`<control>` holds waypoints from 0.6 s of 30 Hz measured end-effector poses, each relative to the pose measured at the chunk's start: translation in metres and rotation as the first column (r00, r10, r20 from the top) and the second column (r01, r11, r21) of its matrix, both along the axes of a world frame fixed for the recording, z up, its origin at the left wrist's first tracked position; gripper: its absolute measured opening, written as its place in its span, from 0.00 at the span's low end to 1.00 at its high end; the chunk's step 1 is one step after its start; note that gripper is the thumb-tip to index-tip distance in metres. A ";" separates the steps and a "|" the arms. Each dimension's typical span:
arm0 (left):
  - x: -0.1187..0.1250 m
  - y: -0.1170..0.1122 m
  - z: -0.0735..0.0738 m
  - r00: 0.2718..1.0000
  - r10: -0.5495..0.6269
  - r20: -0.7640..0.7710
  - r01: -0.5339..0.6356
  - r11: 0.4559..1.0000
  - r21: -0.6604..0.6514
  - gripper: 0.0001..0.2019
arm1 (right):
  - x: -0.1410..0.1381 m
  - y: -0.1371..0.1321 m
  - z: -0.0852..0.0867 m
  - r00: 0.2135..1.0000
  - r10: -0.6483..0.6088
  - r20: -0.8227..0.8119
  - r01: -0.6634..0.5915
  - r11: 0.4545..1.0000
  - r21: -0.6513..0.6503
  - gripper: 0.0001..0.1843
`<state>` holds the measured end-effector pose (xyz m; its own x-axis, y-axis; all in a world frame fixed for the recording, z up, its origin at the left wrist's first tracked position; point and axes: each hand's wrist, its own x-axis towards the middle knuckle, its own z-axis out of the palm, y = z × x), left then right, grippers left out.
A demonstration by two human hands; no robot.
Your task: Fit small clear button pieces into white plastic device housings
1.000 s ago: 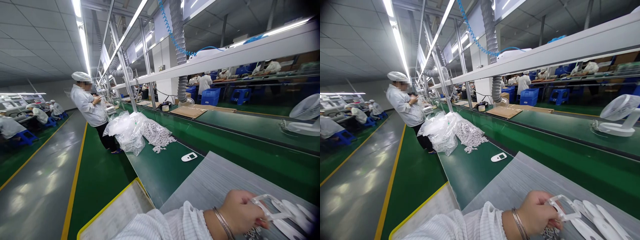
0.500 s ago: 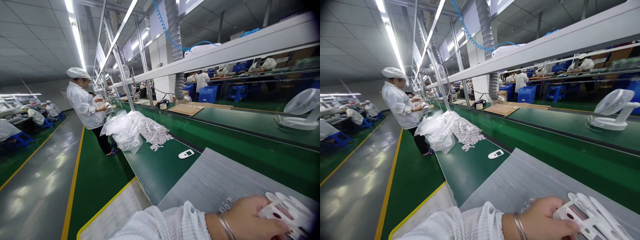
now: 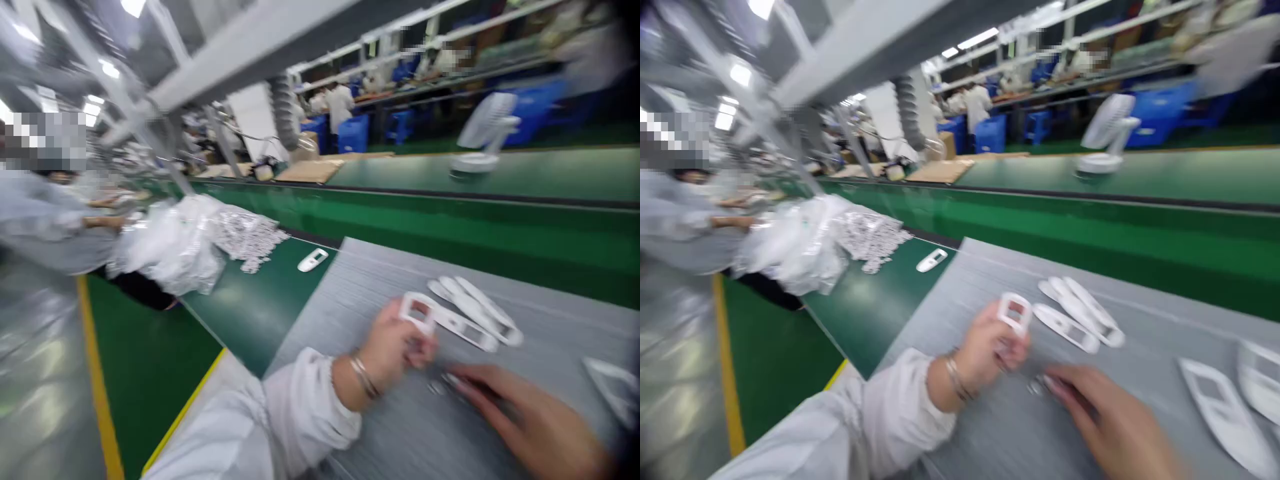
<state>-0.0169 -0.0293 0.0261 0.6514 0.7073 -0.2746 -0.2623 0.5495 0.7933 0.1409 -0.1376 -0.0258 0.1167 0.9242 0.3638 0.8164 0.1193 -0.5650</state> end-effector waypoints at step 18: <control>-0.009 0.004 0.002 0.984 -0.142 -0.104 0.146 0.989 0.029 0.14 | -0.003 -0.007 0.028 0.910 -0.171 -0.377 0.070 0.961 -0.266 0.07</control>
<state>-0.0263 -0.0252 0.0281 0.7172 0.6189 -0.3205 -0.0994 0.5460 0.8319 0.1376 -0.1443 0.0018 0.3196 0.9470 0.0328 0.5214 -0.1468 -0.8406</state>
